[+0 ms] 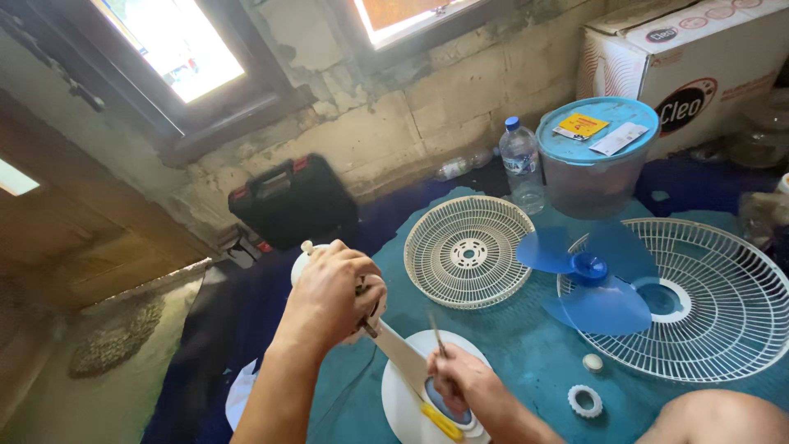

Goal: The person disassembles a white pedestal fan, removes the fan blade, and uses a yellow screwdriver to adjust internal components of the motor housing. The person then reattaches the fan blade and continues to adjust the motor housing.

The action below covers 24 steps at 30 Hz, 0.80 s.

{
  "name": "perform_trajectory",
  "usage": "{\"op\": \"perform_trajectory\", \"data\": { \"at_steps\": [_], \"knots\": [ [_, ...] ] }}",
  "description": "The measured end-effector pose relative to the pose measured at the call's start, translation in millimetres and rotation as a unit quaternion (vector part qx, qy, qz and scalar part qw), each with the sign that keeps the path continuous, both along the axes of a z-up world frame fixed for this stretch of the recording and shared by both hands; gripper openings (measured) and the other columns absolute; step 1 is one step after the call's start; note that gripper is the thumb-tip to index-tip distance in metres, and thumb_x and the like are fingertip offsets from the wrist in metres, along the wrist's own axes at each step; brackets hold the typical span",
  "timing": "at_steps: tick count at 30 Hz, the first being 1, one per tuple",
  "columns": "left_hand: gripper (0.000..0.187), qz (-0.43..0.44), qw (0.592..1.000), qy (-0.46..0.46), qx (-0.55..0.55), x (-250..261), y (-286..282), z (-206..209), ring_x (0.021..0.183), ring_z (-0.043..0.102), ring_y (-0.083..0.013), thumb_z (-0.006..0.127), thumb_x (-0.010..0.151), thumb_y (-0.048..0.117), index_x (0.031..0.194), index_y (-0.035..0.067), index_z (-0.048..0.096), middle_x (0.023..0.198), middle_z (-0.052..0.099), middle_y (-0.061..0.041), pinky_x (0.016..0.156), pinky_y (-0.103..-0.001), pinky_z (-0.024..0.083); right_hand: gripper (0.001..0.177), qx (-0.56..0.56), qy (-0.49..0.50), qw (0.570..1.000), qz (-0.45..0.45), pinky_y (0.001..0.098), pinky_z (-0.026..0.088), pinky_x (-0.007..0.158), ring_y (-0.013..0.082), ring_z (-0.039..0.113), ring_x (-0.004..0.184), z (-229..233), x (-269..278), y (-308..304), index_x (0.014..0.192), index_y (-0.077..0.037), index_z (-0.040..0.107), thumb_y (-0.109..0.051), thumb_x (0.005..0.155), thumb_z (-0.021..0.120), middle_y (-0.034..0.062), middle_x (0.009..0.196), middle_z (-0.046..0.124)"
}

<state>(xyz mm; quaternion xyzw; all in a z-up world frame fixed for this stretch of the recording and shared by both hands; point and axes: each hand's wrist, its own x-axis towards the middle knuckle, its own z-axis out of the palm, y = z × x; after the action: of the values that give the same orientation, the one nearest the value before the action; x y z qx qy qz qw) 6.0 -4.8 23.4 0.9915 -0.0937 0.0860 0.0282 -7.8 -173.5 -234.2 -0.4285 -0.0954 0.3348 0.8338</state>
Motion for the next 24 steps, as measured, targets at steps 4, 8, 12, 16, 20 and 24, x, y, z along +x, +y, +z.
{"op": "perform_trajectory", "data": {
  "at_steps": [4, 8, 12, 16, 20, 24],
  "knots": [
    [0.017, 0.038, 0.996, 0.078, 0.015, 6.5, -1.1, 7.4, 0.105, 0.061, -0.0237, 0.08, 0.074, 0.034, 0.085, 0.022, 0.084, 0.095, 0.072, -0.002, 0.1, -0.037, 0.045, 0.029, 0.058, -0.025, 0.998, -0.022, 0.0232, 0.022, 0.037, 0.0054, 0.028, 0.04, 22.2, 3.6, 13.7, 0.118, -0.004, 0.064, -0.025, 0.109, 0.047, -0.0042, 0.058, 0.037],
    [0.021, 0.038, 0.997, 0.072, 0.011, 8.9, -3.0, 12.1, 0.104, 0.061, -0.0256, 0.081, 0.073, 0.035, 0.091, 0.025, 0.085, 0.096, 0.071, -0.003, 0.098, -0.039, 0.045, 0.024, 0.036, -0.009, 0.999, -0.023, 0.0231, 0.027, 0.042, 0.007, 0.037, 0.046, 32.6, 1.2, 22.4, 0.114, -0.002, 0.061, -0.02, 0.106, 0.047, 0.004, 0.069, 0.057],
    [0.02, 0.063, 0.995, 0.083, -0.005, 7.8, -3.7, 11.5, 0.104, 0.061, -0.0248, 0.08, 0.074, 0.035, 0.09, 0.026, 0.085, 0.096, 0.072, -0.002, 0.098, -0.039, 0.045, 0.025, -0.006, -0.024, 0.999, -0.036, 0.0219, 0.03, 0.045, 0.0061, 0.041, 0.051, 42.2, -3.1, 28.0, 0.117, -0.004, 0.064, -0.019, 0.106, 0.048, 0.0027, 0.073, 0.057],
    [0.019, 0.071, 0.994, 0.086, -0.008, 8.0, -4.5, 10.9, 0.104, 0.061, -0.0242, 0.08, 0.074, 0.036, 0.088, 0.025, 0.085, 0.097, 0.072, -0.002, 0.098, -0.038, 0.046, 0.022, -0.092, -0.04, 0.994, -0.032, 0.024, 0.03, 0.042, 0.0066, 0.04, 0.048, 56.2, -11.4, 26.7, 0.115, -0.007, 0.065, -0.018, 0.101, 0.051, 0.0004, 0.071, 0.056],
    [0.018, 0.06, 0.995, 0.076, -0.01, 7.5, -4.4, 11.3, 0.104, 0.061, -0.024, 0.08, 0.075, 0.036, 0.088, 0.024, 0.085, 0.096, 0.072, -0.001, 0.099, -0.038, 0.046, 0.023, -0.072, -0.008, 0.996, -0.043, 0.0236, 0.029, 0.042, 0.0062, 0.04, 0.048, 68.0, -13.4, 28.8, 0.116, -0.006, 0.065, -0.018, 0.102, 0.052, 0.0002, 0.072, 0.056],
    [0.019, 0.081, 0.993, 0.091, -0.007, 7.7, -6.1, 11.1, 0.104, 0.06, -0.0232, 0.08, 0.075, 0.036, 0.09, 0.025, 0.085, 0.097, 0.072, -0.001, 0.099, -0.037, 0.046, 0.024, -0.072, 0.026, 0.996, -0.037, 0.0235, 0.028, 0.042, 0.0065, 0.038, 0.047, 72.8, -13.2, 29.1, 0.117, -0.006, 0.065, -0.019, 0.102, 0.052, 0.0012, 0.071, 0.055]
  ]
}}
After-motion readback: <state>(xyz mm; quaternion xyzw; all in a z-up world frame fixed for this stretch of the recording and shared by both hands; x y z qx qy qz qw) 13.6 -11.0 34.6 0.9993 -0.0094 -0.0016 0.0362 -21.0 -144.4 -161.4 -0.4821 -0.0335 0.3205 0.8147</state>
